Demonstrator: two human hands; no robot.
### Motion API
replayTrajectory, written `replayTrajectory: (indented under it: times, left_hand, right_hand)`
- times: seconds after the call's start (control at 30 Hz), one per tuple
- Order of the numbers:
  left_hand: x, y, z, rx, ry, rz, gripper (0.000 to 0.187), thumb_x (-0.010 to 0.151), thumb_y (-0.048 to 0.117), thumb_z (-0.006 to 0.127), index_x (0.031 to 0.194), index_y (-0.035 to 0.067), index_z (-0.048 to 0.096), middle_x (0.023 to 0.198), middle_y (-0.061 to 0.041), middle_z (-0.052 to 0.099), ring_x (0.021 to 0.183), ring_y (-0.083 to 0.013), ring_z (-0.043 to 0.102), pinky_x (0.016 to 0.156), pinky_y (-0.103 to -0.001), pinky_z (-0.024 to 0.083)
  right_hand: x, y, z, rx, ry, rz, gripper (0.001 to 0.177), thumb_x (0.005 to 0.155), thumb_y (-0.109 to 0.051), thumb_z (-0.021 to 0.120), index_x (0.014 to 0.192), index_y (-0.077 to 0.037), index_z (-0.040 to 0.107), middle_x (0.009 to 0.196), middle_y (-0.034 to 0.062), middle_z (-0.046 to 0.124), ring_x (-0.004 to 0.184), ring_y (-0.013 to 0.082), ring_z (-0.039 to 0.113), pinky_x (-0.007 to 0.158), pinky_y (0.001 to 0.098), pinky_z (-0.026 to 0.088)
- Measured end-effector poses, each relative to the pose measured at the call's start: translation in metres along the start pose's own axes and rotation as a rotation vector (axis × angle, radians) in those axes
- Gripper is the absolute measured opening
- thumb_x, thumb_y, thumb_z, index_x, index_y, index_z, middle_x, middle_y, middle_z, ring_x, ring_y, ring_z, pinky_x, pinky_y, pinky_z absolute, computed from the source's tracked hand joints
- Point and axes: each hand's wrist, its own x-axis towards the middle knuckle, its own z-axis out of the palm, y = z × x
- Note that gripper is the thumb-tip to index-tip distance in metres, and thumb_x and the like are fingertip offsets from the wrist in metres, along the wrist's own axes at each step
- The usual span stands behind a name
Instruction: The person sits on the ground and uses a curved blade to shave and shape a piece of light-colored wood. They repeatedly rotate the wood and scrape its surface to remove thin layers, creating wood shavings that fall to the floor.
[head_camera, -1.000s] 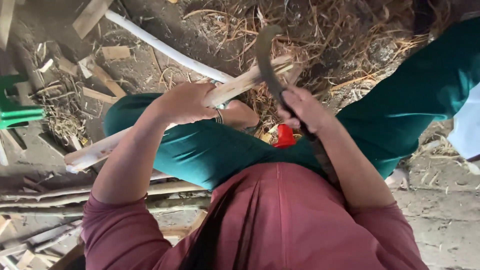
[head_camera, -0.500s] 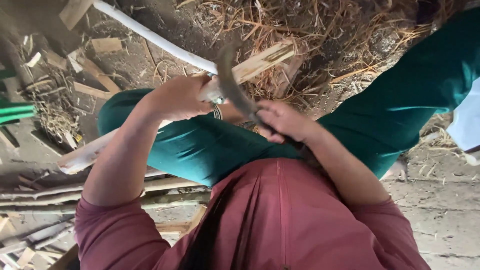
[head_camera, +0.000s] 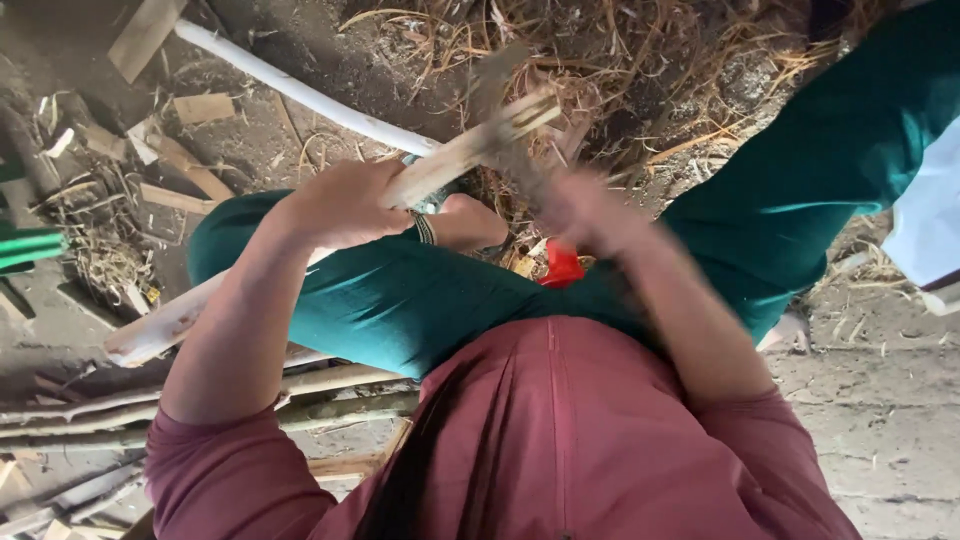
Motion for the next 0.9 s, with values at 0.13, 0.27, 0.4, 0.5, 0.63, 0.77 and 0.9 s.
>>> replayTrajectory:
  times: [0.13, 0.27, 0.4, 0.5, 0.63, 0.77, 0.9]
  left_hand:
    - [-0.013, 0.003, -0.002, -0.082, 0.030, -0.040, 0.053, 0.069, 0.031, 0.063, 0.117, 0.008, 0.060, 0.101, -0.023, 0.065, 0.101, -0.0446, 0.059, 0.083, -0.052, 0.046]
    - [0.001, -0.006, -0.001, -0.021, 0.055, -0.025, 0.051, 0.073, 0.035, 0.061, 0.116, 0.009, 0.061, 0.096, -0.019, 0.067, 0.095, -0.0429, 0.062, 0.079, -0.051, 0.047]
    - [0.004, -0.003, -0.011, -0.037, 0.038, 0.048, 0.048, 0.074, 0.033, 0.063, 0.115, 0.009, 0.062, 0.091, -0.018, 0.067, 0.090, -0.0400, 0.064, 0.074, -0.046, 0.049]
    - [0.004, -0.004, -0.010, -0.059, -0.002, 0.001, 0.055, 0.075, 0.038, 0.062, 0.121, 0.009, 0.058, 0.090, -0.019, 0.067, 0.089, -0.0406, 0.064, 0.071, -0.050, 0.049]
    - [0.007, -0.016, -0.005, -0.241, -0.105, -0.004, 0.049, 0.075, 0.035, 0.061, 0.114, 0.006, 0.060, 0.061, -0.015, 0.063, 0.056, -0.0261, 0.066, 0.059, -0.039, 0.052]
    - [0.013, -0.020, -0.006, -0.315, -0.135, 0.047, 0.044, 0.078, 0.029, 0.062, 0.112, 0.001, 0.060, 0.057, -0.013, 0.061, 0.050, -0.0248, 0.064, 0.047, -0.037, 0.052]
    - [0.026, -0.033, 0.003, -0.442, -0.160, 0.031, 0.049, 0.076, 0.021, 0.064, 0.117, -0.004, 0.056, 0.062, -0.016, 0.060, 0.053, -0.0257, 0.063, 0.050, -0.036, 0.053]
  right_hand:
    - [-0.003, -0.075, -0.082, 0.423, 0.722, 1.283, 0.034, 0.092, -0.052, 0.040, 0.099, -0.019, 0.045, 0.069, -0.0007, 0.045, 0.045, 0.0114, 0.036, 0.035, 0.0205, 0.017]
    - [-0.016, -0.082, -0.063, 0.558, 0.601, 0.676, 0.030, 0.103, -0.039, 0.036, 0.099, -0.010, 0.042, 0.062, 0.0081, 0.036, 0.037, 0.0172, 0.035, 0.030, 0.0273, 0.032]
    - [-0.001, -0.011, -0.001, -0.453, 0.015, -0.003, 0.058, 0.078, -0.060, 0.063, 0.092, -0.003, 0.062, 0.081, 0.0114, 0.053, 0.078, 0.0259, 0.050, 0.075, 0.0292, 0.044]
    - [0.056, -0.089, 0.034, 0.738, 0.102, 0.684, 0.013, 0.100, -0.014, 0.035, 0.094, -0.006, 0.045, 0.049, 0.0120, 0.047, 0.028, 0.0197, 0.045, 0.021, 0.0261, 0.035]
    - [0.039, -0.071, 0.007, 0.637, 0.167, 0.713, 0.022, 0.096, -0.021, 0.041, 0.112, -0.006, 0.045, 0.058, 0.0067, 0.046, 0.036, 0.0126, 0.040, 0.029, 0.0231, 0.035]
    - [0.039, -0.072, 0.006, 0.459, 0.251, 0.583, 0.025, 0.100, -0.020, 0.039, 0.102, -0.001, 0.054, 0.052, 0.0119, 0.047, 0.030, 0.0137, 0.044, 0.023, 0.0219, 0.033]
    - [0.044, -0.083, 0.025, 0.744, 0.106, 0.604, 0.020, 0.100, -0.015, 0.035, 0.106, -0.001, 0.048, 0.050, 0.0114, 0.046, 0.028, 0.0190, 0.042, 0.022, 0.0254, 0.035]
